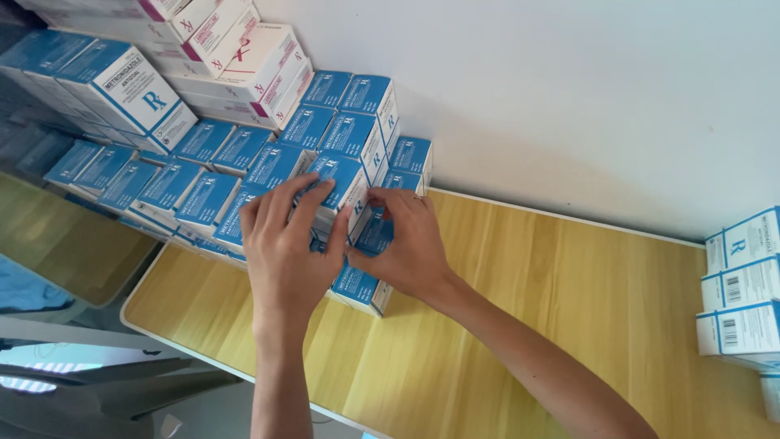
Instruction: The person picks up a small blue and white box from a stack, opens it, and removes a small bottle and a folded paper. The person then places the bottle and paper back into the box, closes the box, and places it back on the stack.
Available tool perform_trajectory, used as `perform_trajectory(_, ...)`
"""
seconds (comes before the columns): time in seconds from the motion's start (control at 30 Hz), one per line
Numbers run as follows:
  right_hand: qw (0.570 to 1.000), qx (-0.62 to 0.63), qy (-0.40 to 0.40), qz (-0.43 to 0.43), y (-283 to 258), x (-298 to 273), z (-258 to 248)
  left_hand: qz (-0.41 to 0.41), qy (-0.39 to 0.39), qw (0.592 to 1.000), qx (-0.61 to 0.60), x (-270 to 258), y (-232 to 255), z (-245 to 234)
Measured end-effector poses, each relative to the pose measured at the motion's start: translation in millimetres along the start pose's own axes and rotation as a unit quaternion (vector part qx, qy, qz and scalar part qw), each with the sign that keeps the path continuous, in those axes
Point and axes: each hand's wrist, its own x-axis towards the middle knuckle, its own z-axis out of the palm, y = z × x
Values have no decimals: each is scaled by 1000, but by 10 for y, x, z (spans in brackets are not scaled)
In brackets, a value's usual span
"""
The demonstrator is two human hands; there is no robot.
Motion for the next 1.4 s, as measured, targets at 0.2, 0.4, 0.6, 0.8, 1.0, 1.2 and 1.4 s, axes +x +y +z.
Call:
perform_trajectory(0.2,1000,-5,-17,17,-4,30,38,7,-16,999,43,0,-50,18)
perform_trajectory(0.4,989,-118,19,-87,5,8,5,-11,-9,996,88,-35,-26,-3)
perform_trajectory(0.6,994,-102,-37,-30,-10,62,-44,-75,-28,994,70,-22,19,29)
perform_trajectory(0.8,995,-56,-44,-64,68,36,-70,-47,-7,997,60,12,213,-27)
perform_trajectory(1.0,992,-60,-103,-43,67,35,-400,32,-30,999,-14,50,519,182)
perform_trajectory(1.2,986,-128,-50,-93,200,9,-962,105,-44,987,-112,127,1051,393)
perform_trajectory(1.4,988,-137,65,-40,416,-158,-1649,166,-49,963,-208,187,1428,672)
